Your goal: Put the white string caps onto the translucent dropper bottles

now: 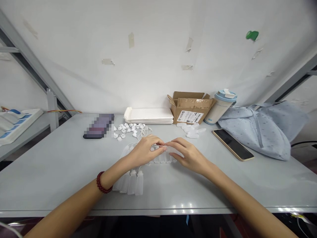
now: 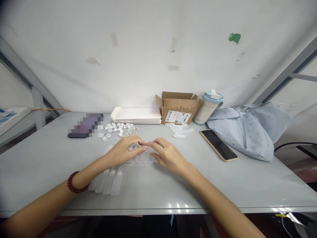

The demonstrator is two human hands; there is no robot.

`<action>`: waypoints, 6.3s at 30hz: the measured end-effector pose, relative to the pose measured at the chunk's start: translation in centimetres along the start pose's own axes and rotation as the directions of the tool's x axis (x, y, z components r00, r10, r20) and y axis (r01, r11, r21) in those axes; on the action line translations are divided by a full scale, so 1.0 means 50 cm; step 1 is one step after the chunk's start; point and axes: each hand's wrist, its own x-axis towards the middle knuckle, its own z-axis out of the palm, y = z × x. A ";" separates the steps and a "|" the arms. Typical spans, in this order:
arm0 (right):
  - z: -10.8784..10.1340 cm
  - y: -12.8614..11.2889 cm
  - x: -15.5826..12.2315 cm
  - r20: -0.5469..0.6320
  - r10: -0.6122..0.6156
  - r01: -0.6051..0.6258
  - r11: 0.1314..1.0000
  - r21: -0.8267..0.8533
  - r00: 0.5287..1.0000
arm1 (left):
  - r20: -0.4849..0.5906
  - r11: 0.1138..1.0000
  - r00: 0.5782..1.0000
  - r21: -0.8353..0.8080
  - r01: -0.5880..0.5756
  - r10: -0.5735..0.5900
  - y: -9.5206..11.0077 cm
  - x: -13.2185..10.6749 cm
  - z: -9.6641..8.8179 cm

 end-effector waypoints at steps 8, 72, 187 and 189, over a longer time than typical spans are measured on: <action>0.003 -0.001 0.002 -0.049 -0.029 0.029 1.000 0.006 0.998 | 0.004 1.000 1.000 0.006 -0.030 0.030 0.003 0.000 0.000; 0.025 -0.037 0.005 -0.394 0.189 -0.175 0.982 0.072 0.899 | -0.289 0.901 0.872 0.308 -0.305 0.394 0.039 -0.012 0.006; 0.011 0.192 -0.013 -0.202 0.367 -0.413 0.863 -0.291 0.908 | 0.057 0.811 0.997 0.585 0.001 -0.043 -0.166 0.030 -0.087; 0.011 0.187 -0.012 -0.167 0.409 -0.441 0.822 -0.360 0.897 | 0.073 0.799 0.997 0.601 -0.022 -0.027 -0.168 0.029 -0.087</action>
